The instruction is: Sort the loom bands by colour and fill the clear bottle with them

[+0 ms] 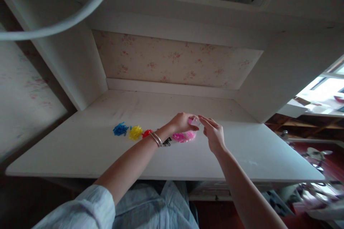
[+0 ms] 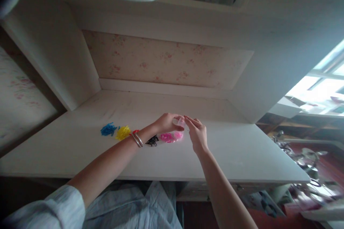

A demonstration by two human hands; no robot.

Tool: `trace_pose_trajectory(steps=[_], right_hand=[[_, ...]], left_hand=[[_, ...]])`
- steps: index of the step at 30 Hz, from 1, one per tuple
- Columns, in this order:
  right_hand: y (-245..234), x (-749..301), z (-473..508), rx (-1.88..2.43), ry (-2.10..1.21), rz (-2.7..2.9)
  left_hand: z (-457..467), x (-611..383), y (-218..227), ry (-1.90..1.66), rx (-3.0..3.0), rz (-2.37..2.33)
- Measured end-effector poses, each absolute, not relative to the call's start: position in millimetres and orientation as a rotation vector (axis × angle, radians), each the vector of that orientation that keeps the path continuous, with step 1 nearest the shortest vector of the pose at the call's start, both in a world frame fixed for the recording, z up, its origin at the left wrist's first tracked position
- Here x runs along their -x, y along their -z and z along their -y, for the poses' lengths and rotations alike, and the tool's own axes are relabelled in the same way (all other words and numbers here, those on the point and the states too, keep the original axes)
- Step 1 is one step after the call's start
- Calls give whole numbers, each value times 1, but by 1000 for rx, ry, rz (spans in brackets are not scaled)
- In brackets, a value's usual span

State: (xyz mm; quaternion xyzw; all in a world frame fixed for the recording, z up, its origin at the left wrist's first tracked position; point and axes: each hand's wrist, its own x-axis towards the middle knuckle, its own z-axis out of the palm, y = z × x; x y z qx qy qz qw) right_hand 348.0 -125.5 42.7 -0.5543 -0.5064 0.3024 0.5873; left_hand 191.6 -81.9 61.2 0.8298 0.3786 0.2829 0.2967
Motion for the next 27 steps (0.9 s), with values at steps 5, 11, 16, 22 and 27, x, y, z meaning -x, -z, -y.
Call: trace_pose_trajectory(steps=[5, 11, 16, 22, 27], right_hand=[[-32, -354, 130, 1298, -780, 1183], [-9, -351, 142, 1262, -741, 1379], [17, -349, 142, 1279, -905, 1458], [25, -352, 138, 1318, -864, 1453], [24, -352, 139, 1354, -808, 1411]], left_hand=[[84, -193, -61, -750, -2158, -1057], [85, -193, -66, -699, -2122, -1088], [87, -192, -65, -702, -2098, -1110], [90, -190, -66, -744, -2204, -1110], [105, -172, -62, -744, -2402, -1209]])
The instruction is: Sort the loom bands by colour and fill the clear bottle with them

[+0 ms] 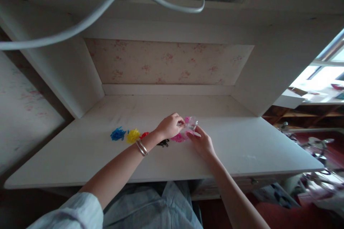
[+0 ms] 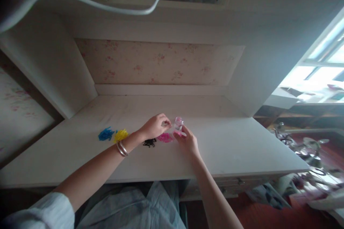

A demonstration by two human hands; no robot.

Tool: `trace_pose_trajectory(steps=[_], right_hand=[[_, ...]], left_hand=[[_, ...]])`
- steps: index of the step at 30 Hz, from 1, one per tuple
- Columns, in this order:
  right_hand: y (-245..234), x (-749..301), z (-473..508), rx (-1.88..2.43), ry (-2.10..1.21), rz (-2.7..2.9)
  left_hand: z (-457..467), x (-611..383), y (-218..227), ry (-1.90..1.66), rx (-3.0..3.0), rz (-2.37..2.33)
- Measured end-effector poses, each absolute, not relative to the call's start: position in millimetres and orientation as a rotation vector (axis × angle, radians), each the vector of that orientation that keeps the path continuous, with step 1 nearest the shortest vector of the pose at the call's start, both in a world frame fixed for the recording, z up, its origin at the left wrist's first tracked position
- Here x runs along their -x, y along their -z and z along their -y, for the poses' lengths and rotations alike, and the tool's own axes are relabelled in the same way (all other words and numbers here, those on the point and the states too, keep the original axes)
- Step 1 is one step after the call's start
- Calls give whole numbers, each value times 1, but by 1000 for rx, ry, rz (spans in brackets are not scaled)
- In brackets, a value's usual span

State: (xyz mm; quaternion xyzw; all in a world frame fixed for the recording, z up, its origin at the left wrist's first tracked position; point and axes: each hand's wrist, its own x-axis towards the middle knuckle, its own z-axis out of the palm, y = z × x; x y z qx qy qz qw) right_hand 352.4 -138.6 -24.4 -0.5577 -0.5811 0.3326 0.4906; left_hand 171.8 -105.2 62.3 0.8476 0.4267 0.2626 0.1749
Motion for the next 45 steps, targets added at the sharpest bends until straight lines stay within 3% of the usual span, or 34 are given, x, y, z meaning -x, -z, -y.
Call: trace_pose_trajectory(steps=[6, 21, 27, 35, 40, 45], right_hand=[[22, -353, 139, 1379, -772, 1451], [27, -355, 139, 1379, -701, 1476], [30, -356, 139, 1390, -715, 1492], [30, -355, 138, 1411, -699, 1521], [31, -356, 137, 1421, -694, 1547], [26, -355, 140, 1400, -684, 1567]], left_hand=[[136, -157, -45, -290, -2634, -1246], [138, -182, -23, -170, -2674, -1364], [124, -173, -32, -506, -2406, -1330], [112, -164, -90, -924, -1911, -1130], [111, -185, -118, -1009, -1927, -1066], [104, -206, -113, -977, -1885, -1032]])
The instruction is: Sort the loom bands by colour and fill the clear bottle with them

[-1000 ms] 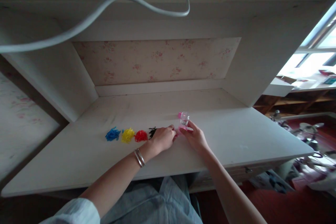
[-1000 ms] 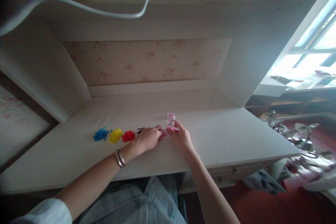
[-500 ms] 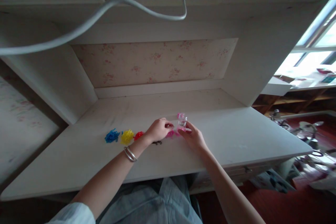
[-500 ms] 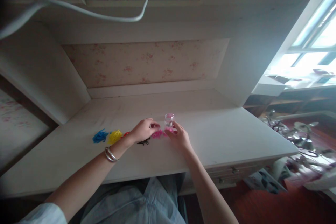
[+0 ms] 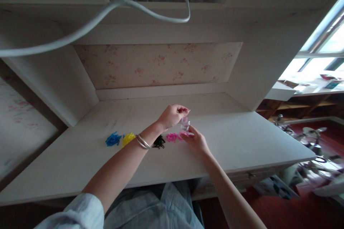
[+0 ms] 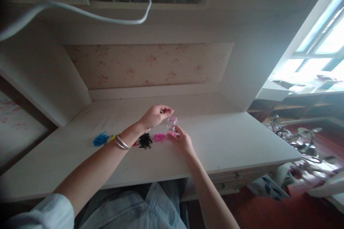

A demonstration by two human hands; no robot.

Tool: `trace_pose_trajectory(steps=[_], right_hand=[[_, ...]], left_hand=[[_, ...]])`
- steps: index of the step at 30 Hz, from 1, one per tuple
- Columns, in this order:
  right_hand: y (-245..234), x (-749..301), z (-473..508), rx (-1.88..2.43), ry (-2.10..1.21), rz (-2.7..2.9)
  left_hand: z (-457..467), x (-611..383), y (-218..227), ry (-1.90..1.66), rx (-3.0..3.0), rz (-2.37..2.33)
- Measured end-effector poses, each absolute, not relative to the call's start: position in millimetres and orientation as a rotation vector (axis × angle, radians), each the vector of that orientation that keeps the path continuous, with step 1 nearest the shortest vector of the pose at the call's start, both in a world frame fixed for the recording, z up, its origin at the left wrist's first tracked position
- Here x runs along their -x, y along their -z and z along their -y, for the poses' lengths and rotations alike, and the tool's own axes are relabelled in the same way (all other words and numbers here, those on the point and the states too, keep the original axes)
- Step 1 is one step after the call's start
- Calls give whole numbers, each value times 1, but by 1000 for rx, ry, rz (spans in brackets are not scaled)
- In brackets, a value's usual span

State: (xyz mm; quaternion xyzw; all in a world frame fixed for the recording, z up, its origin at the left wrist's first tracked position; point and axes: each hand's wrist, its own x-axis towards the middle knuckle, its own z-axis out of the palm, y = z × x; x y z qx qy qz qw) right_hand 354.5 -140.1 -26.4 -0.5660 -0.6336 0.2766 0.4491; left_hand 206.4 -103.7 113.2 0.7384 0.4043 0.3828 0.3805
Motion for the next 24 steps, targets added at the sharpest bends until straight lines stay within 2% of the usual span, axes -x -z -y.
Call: trace_pose_trajectory(steps=[8, 24], right_hand=[[24, -354, 141, 1402, -670, 1559], [26, -355, 142, 1416, -717, 1551]], left_hand=[[98, -208, -84, -925, -1800, -1034], [105, -185, -86, -860, -1967, -1086]])
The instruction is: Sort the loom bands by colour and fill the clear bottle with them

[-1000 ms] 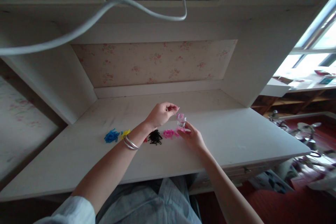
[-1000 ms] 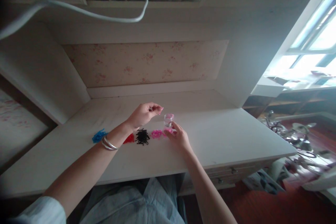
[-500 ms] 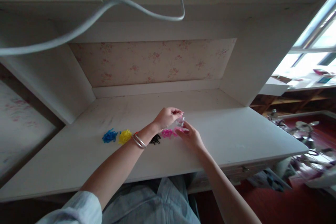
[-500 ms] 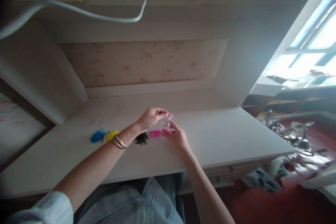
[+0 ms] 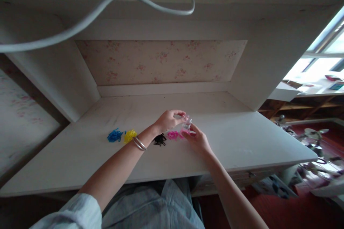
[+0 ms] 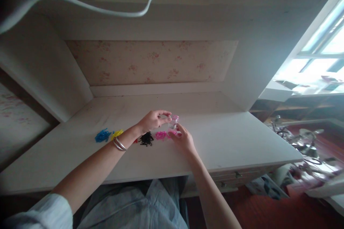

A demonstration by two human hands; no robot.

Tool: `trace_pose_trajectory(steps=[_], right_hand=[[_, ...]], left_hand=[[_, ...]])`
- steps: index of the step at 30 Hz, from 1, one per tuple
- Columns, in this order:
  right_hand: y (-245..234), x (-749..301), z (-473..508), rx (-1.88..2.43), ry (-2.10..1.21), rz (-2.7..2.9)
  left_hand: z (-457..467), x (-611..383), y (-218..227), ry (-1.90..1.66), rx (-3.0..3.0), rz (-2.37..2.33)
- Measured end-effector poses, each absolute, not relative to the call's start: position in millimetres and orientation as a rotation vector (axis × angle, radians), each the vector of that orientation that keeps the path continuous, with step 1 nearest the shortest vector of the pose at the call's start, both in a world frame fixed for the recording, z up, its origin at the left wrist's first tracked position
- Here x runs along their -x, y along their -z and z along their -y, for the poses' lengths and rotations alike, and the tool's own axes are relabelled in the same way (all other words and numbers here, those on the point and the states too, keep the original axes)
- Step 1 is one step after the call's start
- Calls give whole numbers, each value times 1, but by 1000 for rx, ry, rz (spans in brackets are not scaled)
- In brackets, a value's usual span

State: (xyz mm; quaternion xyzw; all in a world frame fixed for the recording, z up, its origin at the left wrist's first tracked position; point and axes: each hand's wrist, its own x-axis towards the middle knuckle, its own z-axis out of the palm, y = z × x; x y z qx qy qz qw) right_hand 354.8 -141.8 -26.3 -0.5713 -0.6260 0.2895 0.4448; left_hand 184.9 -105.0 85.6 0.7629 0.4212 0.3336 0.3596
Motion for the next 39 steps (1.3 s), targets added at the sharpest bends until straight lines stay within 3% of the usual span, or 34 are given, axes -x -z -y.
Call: trace_pose_trajectory(steps=[9, 15, 22, 39], right_hand=[[29, -355, 138, 1407, -509, 1633], [13, -344, 167, 1534, -47, 1666], [1, -314, 172, 1794, -148, 2186], [-7, -295, 151, 1786, -28, 2307]], left_hand=[[94, -184, -65, -779, -2162, -1063], [93, -187, -59, -821, -2150, -1111], [90, -185, -59, -806, -2142, -1057], [86, -182, -59, -759, -2186, -1081]])
